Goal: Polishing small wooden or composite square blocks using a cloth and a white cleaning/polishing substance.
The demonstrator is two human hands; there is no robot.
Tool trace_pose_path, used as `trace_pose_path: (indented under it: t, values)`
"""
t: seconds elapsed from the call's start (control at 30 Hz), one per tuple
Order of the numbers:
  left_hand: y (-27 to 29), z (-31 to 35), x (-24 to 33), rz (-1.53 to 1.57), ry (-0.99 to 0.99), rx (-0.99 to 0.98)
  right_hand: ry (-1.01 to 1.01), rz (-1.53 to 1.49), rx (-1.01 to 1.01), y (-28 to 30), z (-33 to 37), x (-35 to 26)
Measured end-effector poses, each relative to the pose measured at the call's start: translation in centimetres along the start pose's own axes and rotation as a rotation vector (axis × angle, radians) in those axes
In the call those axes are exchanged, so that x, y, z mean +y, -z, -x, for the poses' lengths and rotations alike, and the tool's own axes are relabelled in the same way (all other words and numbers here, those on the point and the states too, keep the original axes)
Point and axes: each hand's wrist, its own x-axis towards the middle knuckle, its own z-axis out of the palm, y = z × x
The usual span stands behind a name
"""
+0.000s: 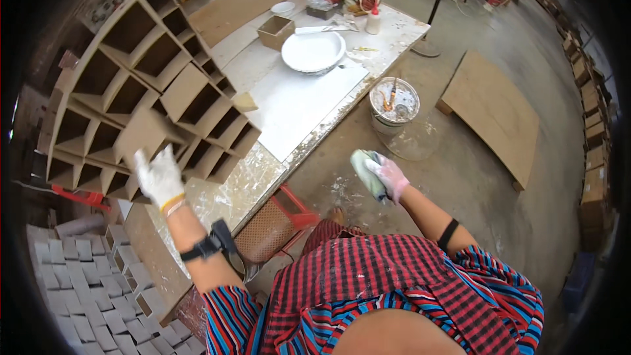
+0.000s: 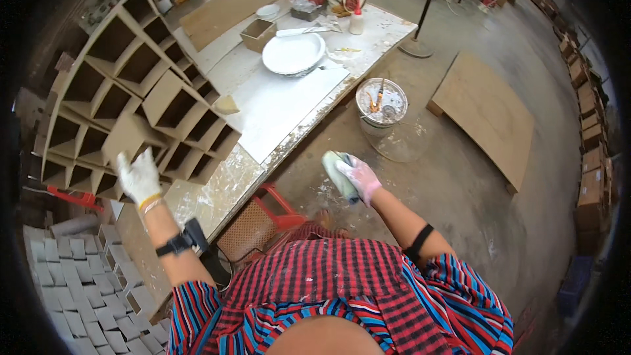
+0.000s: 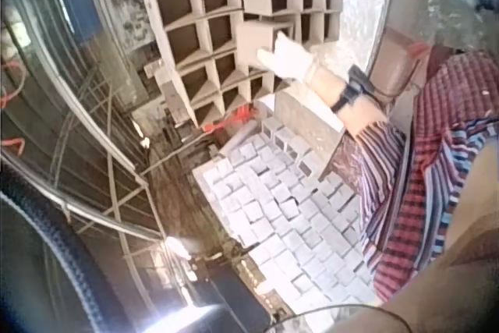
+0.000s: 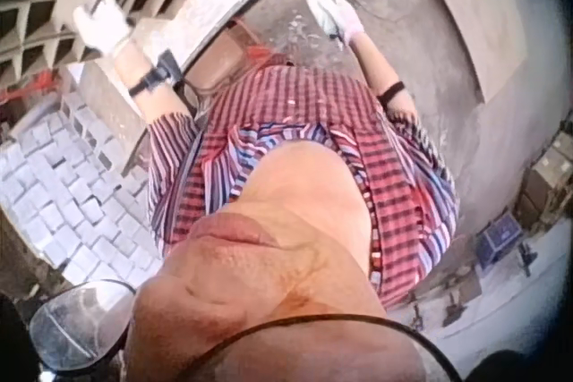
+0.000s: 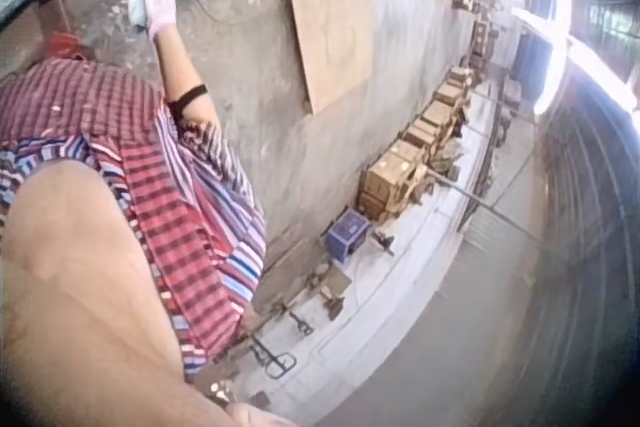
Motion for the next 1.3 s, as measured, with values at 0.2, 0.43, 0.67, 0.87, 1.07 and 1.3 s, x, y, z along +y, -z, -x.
trace_pose_path:
  t: [0.2, 0.43, 0.67, 0.87, 1.07, 1.3]
  values:
    - [0.9, 11.1, 4.0, -0.173, -0.149, -0.026, 0.265, 0.380, -0.043, -3.7, -11.1, -3.6]
    - [8.7, 15.0, -0.4, -0.981, 0.207, 0.086, 0.593, 1.117, -0.095, -9.7, -27.2, -9.4]
    - [8.9, 15.6, -4.0, -0.942, 0.507, 0.149, 0.740, 1.224, -0.429, -23.2, -31.6, -11.2]
    - [7.1, 15.2, -7.3, -0.984, 0.577, 0.130, 0.410, 1.079, -0.440, -29.2, -39.7, -8.8]
    - [3.9, 15.1, -13.3, -0.964, 0.595, 0.190, 0.635, 0.779, -0.468, -22.2, -38.1, -9.0]
    - [3.9, 11.3, -25.2, -0.240, 0.392, 0.350, 0.403, 0.445, -0.600, -7.0, -29.5, -14.0]
